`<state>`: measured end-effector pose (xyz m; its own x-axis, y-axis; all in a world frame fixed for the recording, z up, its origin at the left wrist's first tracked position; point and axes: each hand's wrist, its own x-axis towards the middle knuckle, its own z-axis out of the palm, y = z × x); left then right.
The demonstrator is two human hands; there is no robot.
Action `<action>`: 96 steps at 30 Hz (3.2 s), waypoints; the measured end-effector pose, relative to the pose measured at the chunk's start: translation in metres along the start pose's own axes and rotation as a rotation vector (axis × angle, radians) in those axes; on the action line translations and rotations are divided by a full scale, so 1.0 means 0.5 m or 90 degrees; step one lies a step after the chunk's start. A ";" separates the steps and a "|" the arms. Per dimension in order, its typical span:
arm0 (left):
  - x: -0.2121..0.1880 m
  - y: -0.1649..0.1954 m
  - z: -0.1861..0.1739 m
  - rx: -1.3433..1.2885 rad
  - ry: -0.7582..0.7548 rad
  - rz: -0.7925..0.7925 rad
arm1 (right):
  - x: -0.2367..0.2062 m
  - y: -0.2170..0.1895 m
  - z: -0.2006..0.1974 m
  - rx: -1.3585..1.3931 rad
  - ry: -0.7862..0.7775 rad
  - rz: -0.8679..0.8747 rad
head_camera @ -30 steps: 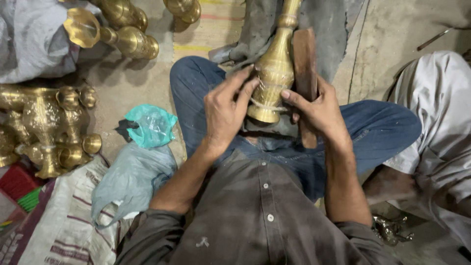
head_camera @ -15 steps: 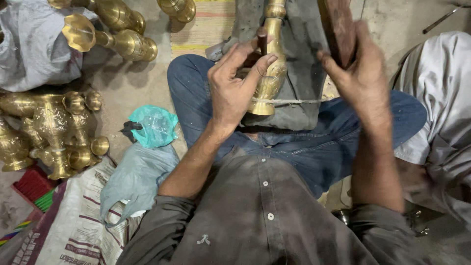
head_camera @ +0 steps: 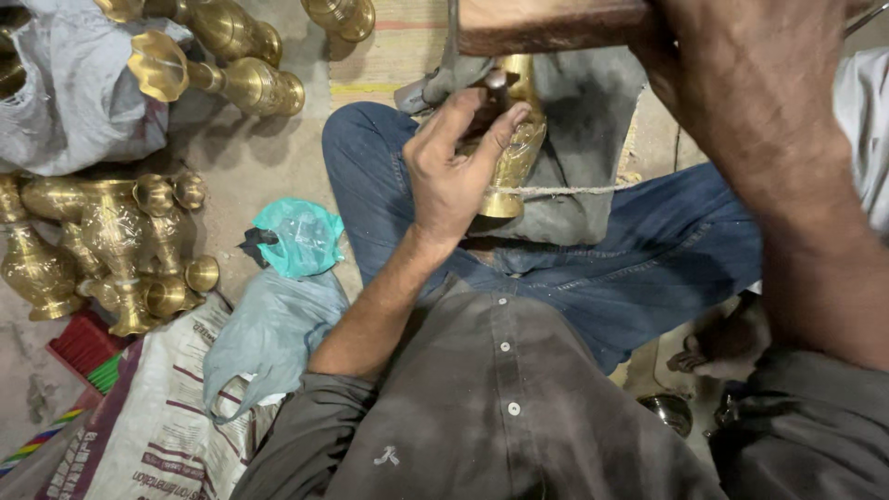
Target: The person sits cross-legged on the floor with a brass vase held against a sandbag on their lap. They hold a chisel against the vase surface and strike it with a wooden mallet, working patterned decoration into the brass, repositioning the chisel repeatedly across the vase body.
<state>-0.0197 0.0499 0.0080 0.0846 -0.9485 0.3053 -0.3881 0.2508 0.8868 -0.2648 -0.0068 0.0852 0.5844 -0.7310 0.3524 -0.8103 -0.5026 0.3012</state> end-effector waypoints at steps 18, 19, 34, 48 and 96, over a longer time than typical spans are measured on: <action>-0.002 -0.017 0.014 -0.105 -0.020 -0.042 | 0.002 0.025 -0.007 0.132 -0.116 -0.007; -0.002 -0.019 0.014 -0.099 -0.016 -0.018 | -0.001 0.025 -0.007 0.138 -0.121 -0.001; -0.007 -0.026 0.016 -0.099 -0.019 -0.014 | -0.015 0.034 0.005 0.245 -0.143 0.035; -0.009 -0.032 0.016 -0.044 -0.034 -0.014 | -0.014 0.034 -0.006 0.263 -0.145 0.026; 0.001 -0.034 0.001 -0.063 -0.121 0.030 | -0.039 0.023 -0.031 0.340 -0.139 0.090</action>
<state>-0.0136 0.0448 -0.0072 -0.1092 -0.9525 0.2843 -0.2953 0.3042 0.9057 -0.2846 0.0088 0.0957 0.4933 -0.8569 0.1495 -0.8220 -0.5154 -0.2423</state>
